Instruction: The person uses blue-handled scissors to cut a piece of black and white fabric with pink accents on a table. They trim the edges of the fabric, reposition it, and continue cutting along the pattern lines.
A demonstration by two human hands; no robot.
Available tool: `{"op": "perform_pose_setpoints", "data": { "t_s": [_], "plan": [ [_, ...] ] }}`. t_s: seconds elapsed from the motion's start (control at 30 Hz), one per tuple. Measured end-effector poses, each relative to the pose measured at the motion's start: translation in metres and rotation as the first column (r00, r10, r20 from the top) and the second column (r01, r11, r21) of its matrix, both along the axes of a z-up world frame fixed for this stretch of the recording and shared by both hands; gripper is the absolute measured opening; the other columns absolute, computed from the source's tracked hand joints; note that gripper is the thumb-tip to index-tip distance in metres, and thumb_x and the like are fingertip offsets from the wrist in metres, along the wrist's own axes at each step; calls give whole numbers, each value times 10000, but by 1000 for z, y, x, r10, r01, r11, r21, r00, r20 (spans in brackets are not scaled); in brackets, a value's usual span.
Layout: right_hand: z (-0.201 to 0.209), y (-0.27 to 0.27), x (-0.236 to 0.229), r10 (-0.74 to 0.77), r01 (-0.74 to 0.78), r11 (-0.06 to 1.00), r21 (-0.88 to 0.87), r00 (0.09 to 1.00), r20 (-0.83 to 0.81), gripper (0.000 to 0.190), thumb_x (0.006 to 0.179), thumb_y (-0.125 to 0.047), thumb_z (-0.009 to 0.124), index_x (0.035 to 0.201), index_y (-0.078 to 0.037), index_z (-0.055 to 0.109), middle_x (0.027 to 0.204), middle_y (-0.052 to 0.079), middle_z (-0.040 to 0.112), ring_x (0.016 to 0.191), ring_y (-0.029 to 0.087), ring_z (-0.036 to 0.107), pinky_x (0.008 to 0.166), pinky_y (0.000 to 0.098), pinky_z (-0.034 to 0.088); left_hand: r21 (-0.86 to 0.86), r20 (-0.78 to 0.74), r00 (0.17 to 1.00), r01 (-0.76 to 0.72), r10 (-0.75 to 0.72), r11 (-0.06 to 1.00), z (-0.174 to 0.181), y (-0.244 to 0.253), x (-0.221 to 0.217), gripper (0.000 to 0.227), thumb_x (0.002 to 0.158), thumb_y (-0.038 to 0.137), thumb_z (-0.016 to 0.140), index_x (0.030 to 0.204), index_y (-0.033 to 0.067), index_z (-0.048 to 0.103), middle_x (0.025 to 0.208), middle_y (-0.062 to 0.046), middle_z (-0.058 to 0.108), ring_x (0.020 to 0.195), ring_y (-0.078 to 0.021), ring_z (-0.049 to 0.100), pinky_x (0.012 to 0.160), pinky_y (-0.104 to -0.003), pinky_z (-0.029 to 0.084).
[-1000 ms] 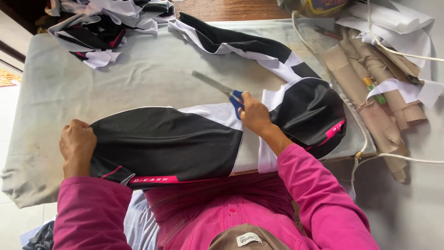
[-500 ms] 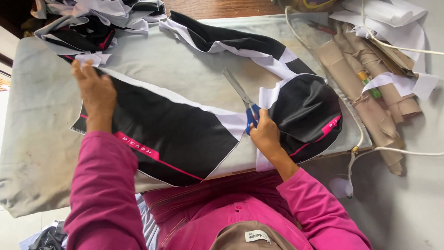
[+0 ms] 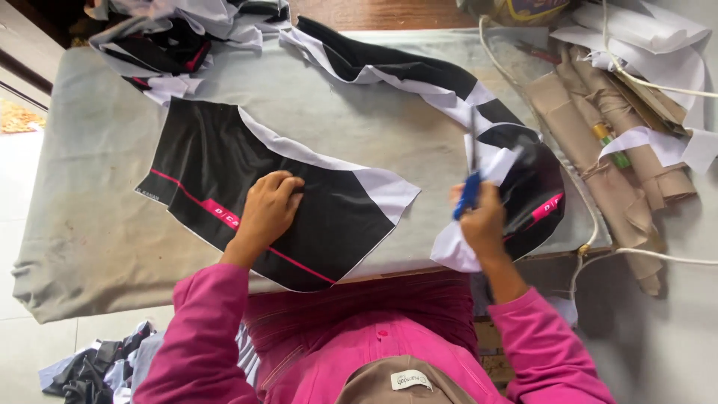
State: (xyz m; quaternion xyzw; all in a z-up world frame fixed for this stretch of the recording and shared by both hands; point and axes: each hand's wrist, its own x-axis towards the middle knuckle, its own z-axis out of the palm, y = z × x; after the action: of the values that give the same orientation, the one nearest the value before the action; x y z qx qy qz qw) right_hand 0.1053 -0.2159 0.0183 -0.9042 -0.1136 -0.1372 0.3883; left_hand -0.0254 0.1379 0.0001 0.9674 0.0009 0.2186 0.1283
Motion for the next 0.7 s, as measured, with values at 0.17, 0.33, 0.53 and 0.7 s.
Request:
{"op": "perform_pose_setpoints", "data": {
  "t_s": [0.17, 0.33, 0.53, 0.7],
  "plan": [
    [-3, 53, -22, 94, -92, 993, 78, 995, -22, 235, 769, -241, 757, 877, -130, 580, 707, 102, 657, 664, 296, 658, 594, 377, 519, 88, -104, 994, -33, 43, 996, -9, -6, 60, 399, 897, 354, 551, 1263, 194, 544, 1258, -155, 524, 1166, -390, 482, 923, -579, 345],
    [-21, 44, -19, 43, -44, 998, 52, 999, 20, 330, 747, -327, 799, 889, -113, 591, 675, 91, 632, 641, 277, 656, 542, 332, 529, 16, -211, 963, -168, 168, 986, -14, -13, 87, 444, 957, 449, 440, 1343, 238, 496, 1392, -167, 436, 1264, -447, 372, 975, -682, 198],
    [31, -3, -64, 478, 49, 765, 642, 624, -618, 267, 828, -241, 675, 748, -51, 504, 552, 171, 605, 398, 220, 613, 226, 185, 416, 9, -169, 982, -86, 86, 996, 0, -113, 29, 599, 828, 384, 605, 1296, 23, 508, 1362, -299, 394, 1253, -514, 346, 962, -657, 265],
    [25, -58, -87, 538, -120, 837, 533, 354, -765, 321, 780, -261, 706, 725, 35, 593, 534, 220, 637, 378, 233, 621, 209, 197, 402, -43, -150, 959, 235, -239, 971, 11, -153, -59, 699, 765, 366, 665, 1389, 189, 404, 1422, -117, 386, 1317, -341, 322, 1044, -563, 207]
  ]
}}
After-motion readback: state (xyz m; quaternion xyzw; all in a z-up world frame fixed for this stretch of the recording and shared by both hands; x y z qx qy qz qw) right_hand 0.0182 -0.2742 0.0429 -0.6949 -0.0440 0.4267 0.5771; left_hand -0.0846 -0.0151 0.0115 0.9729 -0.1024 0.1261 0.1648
